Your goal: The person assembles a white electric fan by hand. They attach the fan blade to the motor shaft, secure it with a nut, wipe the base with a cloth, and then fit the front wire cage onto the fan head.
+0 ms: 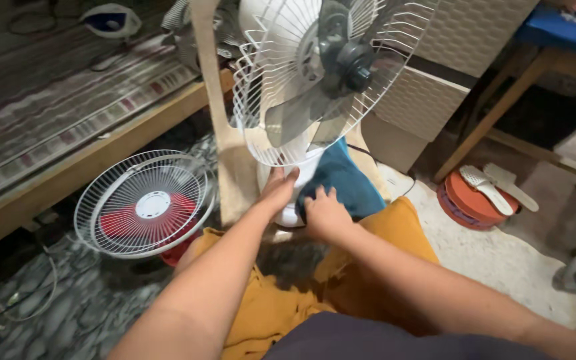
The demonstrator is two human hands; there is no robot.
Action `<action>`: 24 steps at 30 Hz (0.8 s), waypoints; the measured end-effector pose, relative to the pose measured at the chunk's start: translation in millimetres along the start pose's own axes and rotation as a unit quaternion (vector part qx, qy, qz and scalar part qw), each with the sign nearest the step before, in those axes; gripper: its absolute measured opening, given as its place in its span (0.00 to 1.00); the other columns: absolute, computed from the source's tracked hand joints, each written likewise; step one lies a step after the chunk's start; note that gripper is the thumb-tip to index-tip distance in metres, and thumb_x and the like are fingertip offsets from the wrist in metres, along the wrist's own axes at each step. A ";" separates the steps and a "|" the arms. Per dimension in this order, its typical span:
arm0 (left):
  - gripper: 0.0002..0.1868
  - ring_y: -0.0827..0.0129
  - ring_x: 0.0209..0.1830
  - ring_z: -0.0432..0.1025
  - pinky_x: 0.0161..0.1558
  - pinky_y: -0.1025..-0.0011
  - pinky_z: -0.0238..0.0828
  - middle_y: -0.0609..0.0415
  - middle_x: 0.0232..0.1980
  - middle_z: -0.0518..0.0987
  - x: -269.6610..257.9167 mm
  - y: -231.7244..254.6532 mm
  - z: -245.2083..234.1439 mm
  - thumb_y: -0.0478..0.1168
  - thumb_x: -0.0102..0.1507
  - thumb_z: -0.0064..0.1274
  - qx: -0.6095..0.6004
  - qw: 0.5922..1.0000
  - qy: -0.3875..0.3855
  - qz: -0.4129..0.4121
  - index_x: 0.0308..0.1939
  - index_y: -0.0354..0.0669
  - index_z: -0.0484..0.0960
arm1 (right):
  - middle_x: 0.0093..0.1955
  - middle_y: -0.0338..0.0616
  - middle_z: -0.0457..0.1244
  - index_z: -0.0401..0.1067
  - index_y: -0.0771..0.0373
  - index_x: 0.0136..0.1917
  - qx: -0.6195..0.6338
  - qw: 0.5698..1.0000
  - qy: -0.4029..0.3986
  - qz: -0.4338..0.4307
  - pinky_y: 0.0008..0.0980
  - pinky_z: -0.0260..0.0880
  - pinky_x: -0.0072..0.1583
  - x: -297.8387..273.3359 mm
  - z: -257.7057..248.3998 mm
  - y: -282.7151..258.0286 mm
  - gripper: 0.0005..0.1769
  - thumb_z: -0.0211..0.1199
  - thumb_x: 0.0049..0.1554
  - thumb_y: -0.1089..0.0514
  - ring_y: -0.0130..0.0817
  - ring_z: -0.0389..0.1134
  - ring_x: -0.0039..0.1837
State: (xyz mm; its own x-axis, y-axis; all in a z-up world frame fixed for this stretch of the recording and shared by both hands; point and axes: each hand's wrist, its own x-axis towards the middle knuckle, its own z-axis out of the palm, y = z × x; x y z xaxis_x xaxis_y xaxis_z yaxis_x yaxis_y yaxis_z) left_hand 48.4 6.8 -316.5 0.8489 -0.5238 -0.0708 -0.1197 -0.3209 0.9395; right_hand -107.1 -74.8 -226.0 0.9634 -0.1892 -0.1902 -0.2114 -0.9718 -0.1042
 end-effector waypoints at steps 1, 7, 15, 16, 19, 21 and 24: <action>0.40 0.52 0.83 0.46 0.77 0.60 0.45 0.50 0.84 0.50 -4.8 3.7 -4.5 0.61 0.69 0.40 -0.045 0.999 -0.014 -0.026 0.81 0.59 0.47 | 0.71 0.65 0.56 0.69 0.62 0.64 -0.026 0.999 -0.001 -0.019 0.58 0.62 0.71 -4.0 4.2 -5.3 0.29 0.67 0.54 0.48 0.67 0.56 0.73; 0.42 0.56 0.81 0.47 0.73 0.44 0.46 0.56 0.82 0.53 -13.7 19.9 -27.0 0.70 0.66 0.28 -0.163 0.984 -0.040 -0.060 0.81 0.60 0.51 | 0.68 0.47 0.64 0.66 0.58 0.68 0.051 0.991 0.045 -0.111 0.67 0.62 0.68 8.9 18.3 -10.9 0.24 0.58 0.58 0.55 0.50 0.60 0.74; 0.44 0.54 0.79 0.54 0.71 0.47 0.52 0.51 0.80 0.62 -9.9 13.7 -45.1 0.72 0.63 0.27 -0.264 0.958 -0.043 -0.108 0.78 0.58 0.57 | 0.85 0.40 0.41 0.53 0.52 0.77 0.011 0.996 -0.009 -0.093 0.83 0.33 0.72 65.2 23.6 -21.6 0.30 0.50 0.64 0.48 0.47 0.38 0.85; 0.43 0.52 0.78 0.57 0.71 0.47 0.55 0.49 0.78 0.64 -10.4 11.4 -50.2 0.71 0.63 0.27 -0.291 0.948 -0.056 -0.118 0.78 0.57 0.59 | 0.85 0.42 0.41 0.53 0.54 0.77 -0.004 0.996 0.001 -0.094 0.82 0.33 0.72 72.5 23.4 -25.0 0.30 0.50 0.64 0.48 0.49 0.37 0.85; 0.47 0.61 0.83 0.42 0.76 0.53 0.39 0.55 0.82 0.51 -13.6 2.8 -60.4 0.75 0.65 0.21 -0.272 0.945 -0.084 -0.161 0.81 0.56 0.51 | 0.85 0.45 0.42 0.54 0.55 0.77 -0.005 0.998 0.014 -0.062 0.75 0.34 0.75 93.3 23.6 -39.3 0.31 0.50 0.63 0.50 0.50 0.38 0.85; 0.47 0.61 0.84 0.43 0.77 0.55 0.36 0.54 0.83 0.53 -16.4 -2.3 -57.6 0.74 0.66 0.24 -0.269 0.944 -0.083 -0.171 0.80 0.50 0.53 | 0.84 0.48 0.42 0.54 0.56 0.77 -0.025 0.997 0.034 -0.057 0.72 0.36 0.75 95.1 27.0 -44.1 0.32 0.53 0.61 0.52 0.51 0.39 0.84; 0.46 0.56 0.80 0.54 0.74 0.52 0.48 0.49 0.80 0.62 -15.5 -11.2 -57.8 0.72 0.65 0.27 -0.289 0.937 -0.059 -0.185 0.78 0.48 0.57 | 0.82 0.56 0.43 0.57 0.60 0.73 -0.053 0.987 0.087 -0.123 0.70 0.40 0.73 79.1 38.2 -42.1 0.33 0.58 0.57 0.49 0.55 0.41 0.82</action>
State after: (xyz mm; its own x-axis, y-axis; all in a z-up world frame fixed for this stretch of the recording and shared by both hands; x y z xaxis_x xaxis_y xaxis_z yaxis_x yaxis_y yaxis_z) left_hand 66.3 64.2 -306.5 0.7105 -0.5561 -0.4313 0.4994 -0.0334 0.8657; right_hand -28.2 -43.5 -273.9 0.9991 0.0426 0.0006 0.0426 -0.9988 -0.0220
